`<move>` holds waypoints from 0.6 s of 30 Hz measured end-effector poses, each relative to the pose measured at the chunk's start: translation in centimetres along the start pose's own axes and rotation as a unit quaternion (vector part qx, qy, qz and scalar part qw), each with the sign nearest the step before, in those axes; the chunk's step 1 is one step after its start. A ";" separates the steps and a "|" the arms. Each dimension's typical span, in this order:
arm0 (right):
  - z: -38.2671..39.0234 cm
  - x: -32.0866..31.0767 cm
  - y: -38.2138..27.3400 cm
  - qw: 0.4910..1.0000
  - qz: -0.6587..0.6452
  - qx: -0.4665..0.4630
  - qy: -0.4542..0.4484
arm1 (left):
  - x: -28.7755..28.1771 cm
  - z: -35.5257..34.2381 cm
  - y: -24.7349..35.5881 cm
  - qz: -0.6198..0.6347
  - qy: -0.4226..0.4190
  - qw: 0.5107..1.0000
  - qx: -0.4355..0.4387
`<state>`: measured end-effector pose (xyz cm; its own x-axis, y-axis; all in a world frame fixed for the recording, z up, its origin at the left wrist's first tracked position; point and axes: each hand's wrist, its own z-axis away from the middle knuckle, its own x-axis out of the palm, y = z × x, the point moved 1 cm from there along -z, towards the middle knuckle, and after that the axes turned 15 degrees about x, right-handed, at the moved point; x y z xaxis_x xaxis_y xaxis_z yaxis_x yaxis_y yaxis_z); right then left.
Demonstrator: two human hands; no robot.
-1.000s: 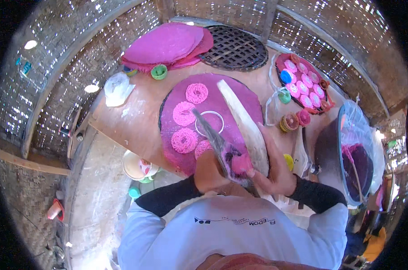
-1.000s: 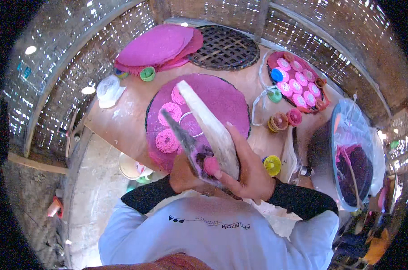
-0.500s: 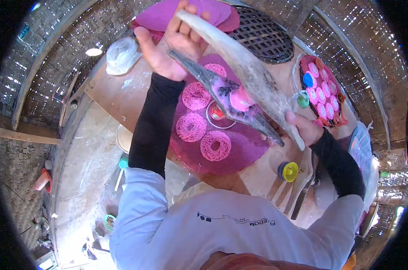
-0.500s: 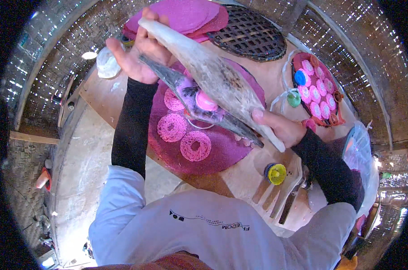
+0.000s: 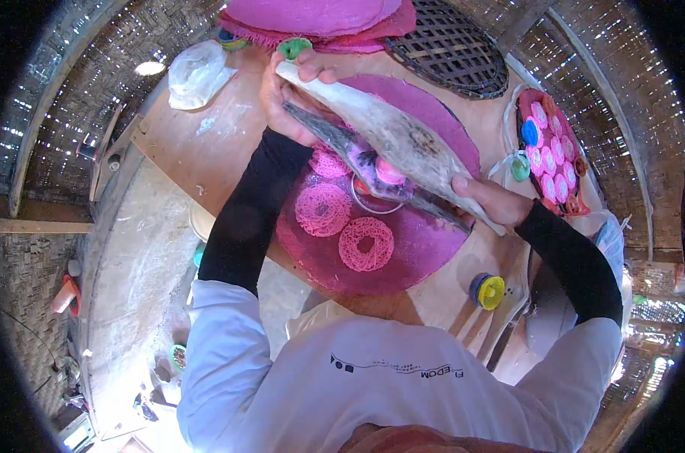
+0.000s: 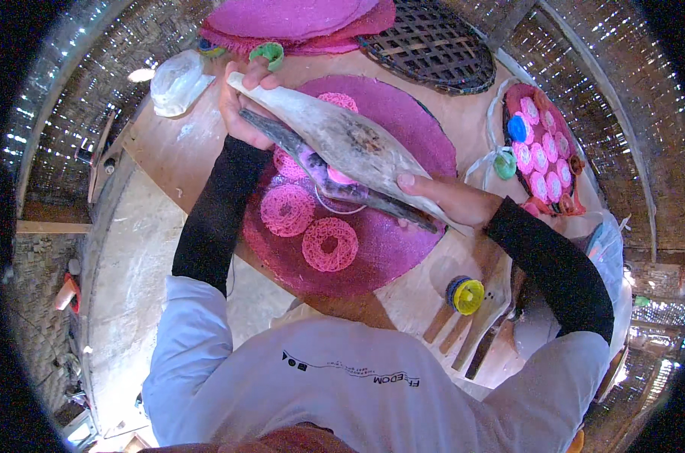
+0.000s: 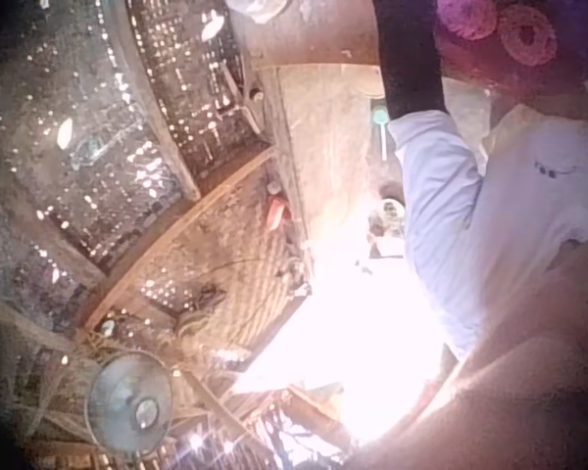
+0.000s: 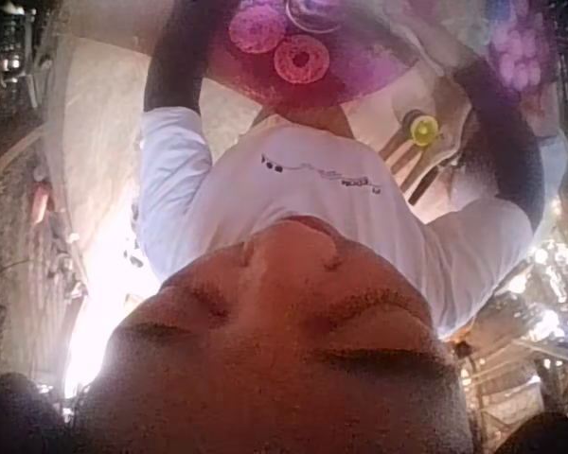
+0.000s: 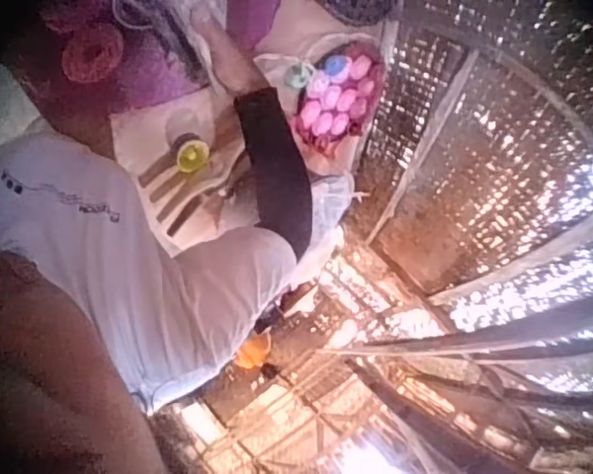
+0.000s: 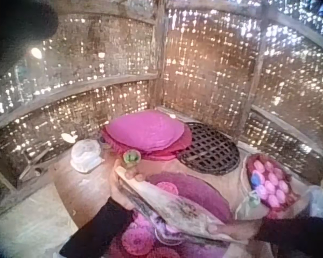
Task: The person is decorating pink circular cakes by applying a pink mixture using a wooden extruder tool and a brush on a wooden table.
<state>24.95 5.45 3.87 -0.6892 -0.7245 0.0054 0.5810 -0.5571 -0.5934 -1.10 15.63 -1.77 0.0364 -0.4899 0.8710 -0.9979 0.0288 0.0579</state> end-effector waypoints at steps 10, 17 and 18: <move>2.8 0.7 -1.4 0.994 -0.035 0.066 0.073 | -1.6 1.9 -2.0 0.010 0.094 0.995 0.020; 3.0 -2.4 0.1 0.981 0.088 0.083 0.152 | -1.6 1.1 -3.8 0.049 0.088 0.995 0.004; 2.9 -2.3 0.0 0.981 0.088 0.083 0.152 | -1.6 0.8 -3.6 0.046 0.098 0.994 0.002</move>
<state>27.78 5.92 6.22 -0.6540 -0.6754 -0.3409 0.7481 -0.5104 -0.4240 2.43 15.62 -3.78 -0.0461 -0.3065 0.9507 -0.9977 0.0619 -0.0285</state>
